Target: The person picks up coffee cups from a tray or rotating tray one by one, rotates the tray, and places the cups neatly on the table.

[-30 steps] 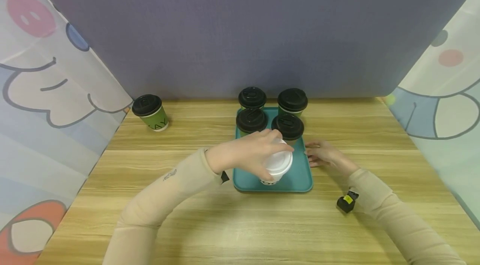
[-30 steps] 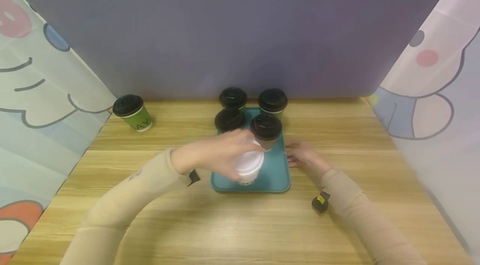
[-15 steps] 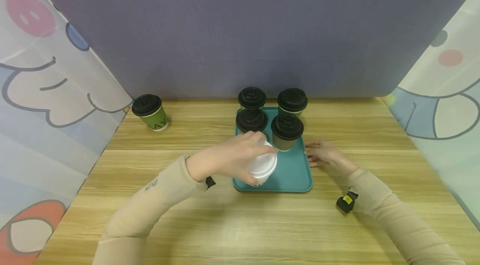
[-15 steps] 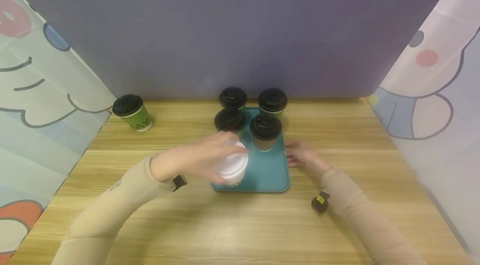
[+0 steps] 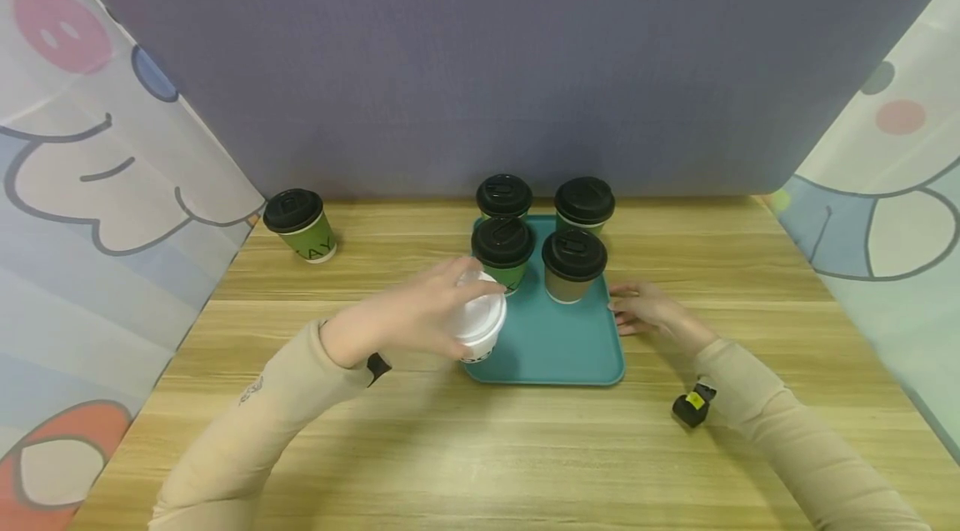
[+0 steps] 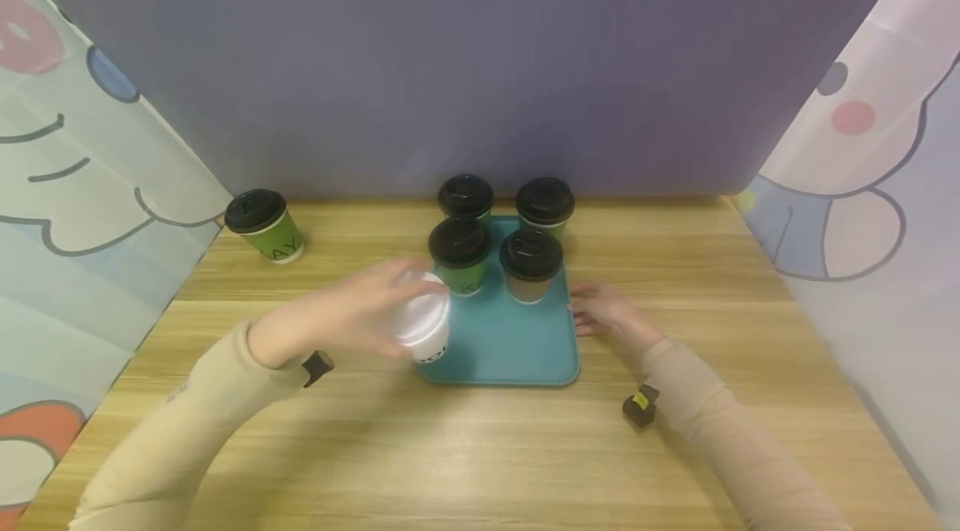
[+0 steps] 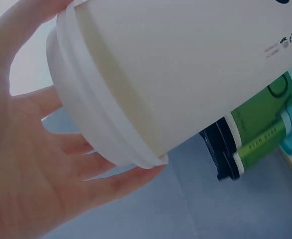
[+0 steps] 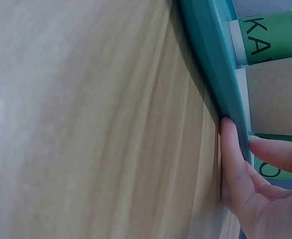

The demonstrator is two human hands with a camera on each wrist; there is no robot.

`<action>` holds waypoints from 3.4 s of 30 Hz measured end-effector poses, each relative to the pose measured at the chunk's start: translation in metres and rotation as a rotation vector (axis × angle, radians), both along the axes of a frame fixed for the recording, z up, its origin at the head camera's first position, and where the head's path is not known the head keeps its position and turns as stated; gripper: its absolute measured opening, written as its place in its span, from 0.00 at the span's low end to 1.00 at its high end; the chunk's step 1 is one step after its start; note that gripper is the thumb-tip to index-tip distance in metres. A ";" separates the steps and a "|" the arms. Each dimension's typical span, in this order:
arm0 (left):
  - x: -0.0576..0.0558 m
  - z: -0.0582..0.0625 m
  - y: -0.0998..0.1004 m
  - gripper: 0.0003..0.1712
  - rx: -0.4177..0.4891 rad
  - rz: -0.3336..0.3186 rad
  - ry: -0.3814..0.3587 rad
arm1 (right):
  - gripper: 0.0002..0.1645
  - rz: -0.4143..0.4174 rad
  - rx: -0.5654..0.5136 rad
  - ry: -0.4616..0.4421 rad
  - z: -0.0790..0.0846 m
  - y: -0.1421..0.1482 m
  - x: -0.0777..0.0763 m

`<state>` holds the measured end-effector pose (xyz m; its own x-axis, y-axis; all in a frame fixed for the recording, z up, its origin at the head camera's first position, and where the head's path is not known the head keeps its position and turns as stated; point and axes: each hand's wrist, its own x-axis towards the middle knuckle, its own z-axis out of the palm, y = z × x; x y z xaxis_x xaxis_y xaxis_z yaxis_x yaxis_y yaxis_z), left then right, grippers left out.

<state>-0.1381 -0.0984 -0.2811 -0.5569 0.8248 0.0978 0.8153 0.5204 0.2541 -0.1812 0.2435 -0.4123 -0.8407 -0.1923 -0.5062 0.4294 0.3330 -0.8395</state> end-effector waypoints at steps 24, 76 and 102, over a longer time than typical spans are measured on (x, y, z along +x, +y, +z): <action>-0.054 -0.001 -0.055 0.43 0.027 0.271 -0.076 | 0.32 0.016 0.004 0.023 0.001 0.000 0.002; -0.163 -0.024 -0.075 0.43 -0.103 0.573 -0.150 | 0.32 0.021 0.007 0.030 0.003 -0.001 0.003; -0.183 -0.032 -0.080 0.44 -0.098 0.613 -0.229 | 0.32 0.017 0.014 0.014 0.004 -0.003 0.004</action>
